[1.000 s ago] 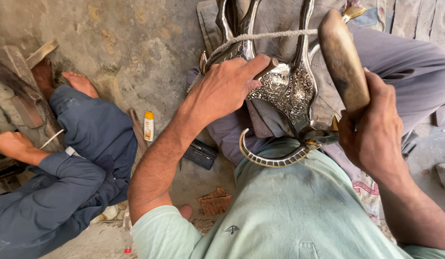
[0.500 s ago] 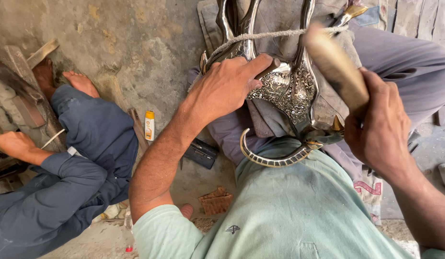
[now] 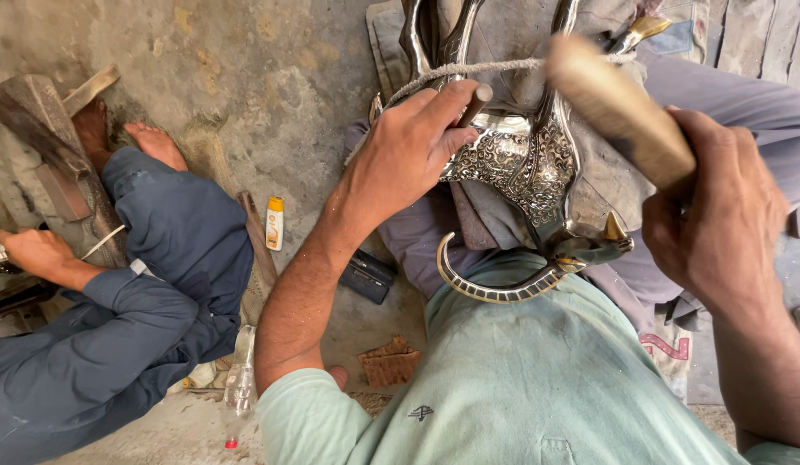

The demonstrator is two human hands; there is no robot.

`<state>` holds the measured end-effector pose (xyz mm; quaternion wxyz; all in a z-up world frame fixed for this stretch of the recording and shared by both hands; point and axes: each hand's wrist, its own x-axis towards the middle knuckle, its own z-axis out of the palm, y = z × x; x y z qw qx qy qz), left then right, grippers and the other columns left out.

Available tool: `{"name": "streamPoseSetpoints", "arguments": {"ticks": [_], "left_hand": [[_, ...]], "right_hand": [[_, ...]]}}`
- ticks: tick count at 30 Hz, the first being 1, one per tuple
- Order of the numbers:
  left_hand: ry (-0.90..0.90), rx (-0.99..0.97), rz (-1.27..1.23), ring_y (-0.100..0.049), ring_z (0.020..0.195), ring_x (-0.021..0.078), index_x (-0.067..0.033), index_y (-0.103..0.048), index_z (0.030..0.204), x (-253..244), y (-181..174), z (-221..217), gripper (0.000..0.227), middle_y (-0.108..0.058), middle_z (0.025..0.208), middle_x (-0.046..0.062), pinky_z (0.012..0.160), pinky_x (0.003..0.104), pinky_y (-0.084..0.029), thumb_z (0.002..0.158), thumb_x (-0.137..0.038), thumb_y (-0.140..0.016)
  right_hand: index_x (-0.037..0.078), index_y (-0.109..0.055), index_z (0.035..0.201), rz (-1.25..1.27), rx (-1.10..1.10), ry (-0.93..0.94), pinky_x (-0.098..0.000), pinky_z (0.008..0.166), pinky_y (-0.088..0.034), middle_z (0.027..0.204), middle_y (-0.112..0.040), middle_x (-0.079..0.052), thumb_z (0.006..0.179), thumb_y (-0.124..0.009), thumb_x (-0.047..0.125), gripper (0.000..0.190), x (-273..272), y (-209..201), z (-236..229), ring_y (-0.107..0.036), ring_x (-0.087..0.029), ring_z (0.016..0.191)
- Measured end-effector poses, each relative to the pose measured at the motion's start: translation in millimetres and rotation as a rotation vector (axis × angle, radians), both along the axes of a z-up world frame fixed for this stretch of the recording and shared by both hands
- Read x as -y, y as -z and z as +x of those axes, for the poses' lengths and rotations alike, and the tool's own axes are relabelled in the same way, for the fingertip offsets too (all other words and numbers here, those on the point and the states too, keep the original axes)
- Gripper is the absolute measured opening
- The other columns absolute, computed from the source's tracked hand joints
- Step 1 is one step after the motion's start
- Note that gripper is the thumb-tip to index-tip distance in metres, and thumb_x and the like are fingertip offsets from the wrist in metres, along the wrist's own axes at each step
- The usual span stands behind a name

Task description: The person sits on the floor and uses a small metal punch and a wooden mallet to engrave decorative patterns onto a silver-colored metal object shaped like a stylized animal head. The person repeatedly taps the punch with the mallet to create textured details on the surface.

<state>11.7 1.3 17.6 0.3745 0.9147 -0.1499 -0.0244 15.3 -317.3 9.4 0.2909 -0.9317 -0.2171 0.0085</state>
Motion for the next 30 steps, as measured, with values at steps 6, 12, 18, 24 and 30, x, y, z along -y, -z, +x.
{"name": "streamPoseSetpoints", "arguments": {"ticks": [6,12,18,24,30], "left_hand": [[0.012,-0.056,0.060,-0.073,0.086,0.0338,-0.0080,-0.057,0.131,0,0,2,0.040,-0.070,0.098,0.015,0.070,0.043,-0.058,0.097,-0.015,-0.076],[0.013,-0.108,0.148,-0.072,0.083,0.0332,-0.0104,-0.054,0.133,2,3,4,0.041,-0.069,0.092,0.013,0.068,0.045,-0.058,0.098,-0.019,-0.074],[0.013,-0.152,0.214,-0.072,0.081,0.0327,-0.0123,-0.054,0.132,4,4,4,0.039,-0.068,0.089,0.012,0.066,0.045,-0.058,0.099,-0.020,-0.073],[0.023,-0.162,0.170,-0.072,0.082,0.0353,-0.0124,-0.053,0.134,4,3,6,0.040,-0.067,0.090,0.014,0.067,0.047,-0.057,0.100,-0.020,-0.072],[0.029,-0.153,0.196,-0.070,0.083,0.0391,-0.0120,-0.054,0.134,4,-2,6,0.040,-0.067,0.090,0.016,0.066,0.050,-0.055,0.099,-0.020,-0.071]], "right_hand": [[0.002,-0.053,0.142,-0.144,0.062,-0.015,-0.0496,0.084,-0.052,0.112,-0.062,-0.023,0.074,-0.067,-0.008,0.070,1,5,3,-0.064,-0.041,0.097],[-0.002,-0.034,0.146,0.342,-0.388,0.112,-0.0456,0.079,-0.051,0.107,-0.056,-0.017,0.091,-0.062,0.007,0.062,-3,11,7,-0.061,-0.034,0.095],[-0.002,-0.042,0.146,0.070,-0.052,-0.008,-0.0491,0.080,-0.048,0.106,-0.057,-0.021,0.089,-0.063,-0.002,0.060,-7,12,8,-0.061,-0.035,0.090],[-0.001,-0.040,0.145,0.332,-0.155,0.054,-0.0484,0.091,-0.048,0.109,-0.058,-0.020,0.092,-0.059,0.005,0.057,-8,13,2,-0.060,-0.032,0.101],[-0.001,-0.044,0.142,0.263,-0.209,0.140,-0.0440,0.076,-0.047,0.105,-0.057,-0.018,0.091,-0.061,0.005,0.055,-4,23,-1,-0.058,-0.029,0.089]]}}
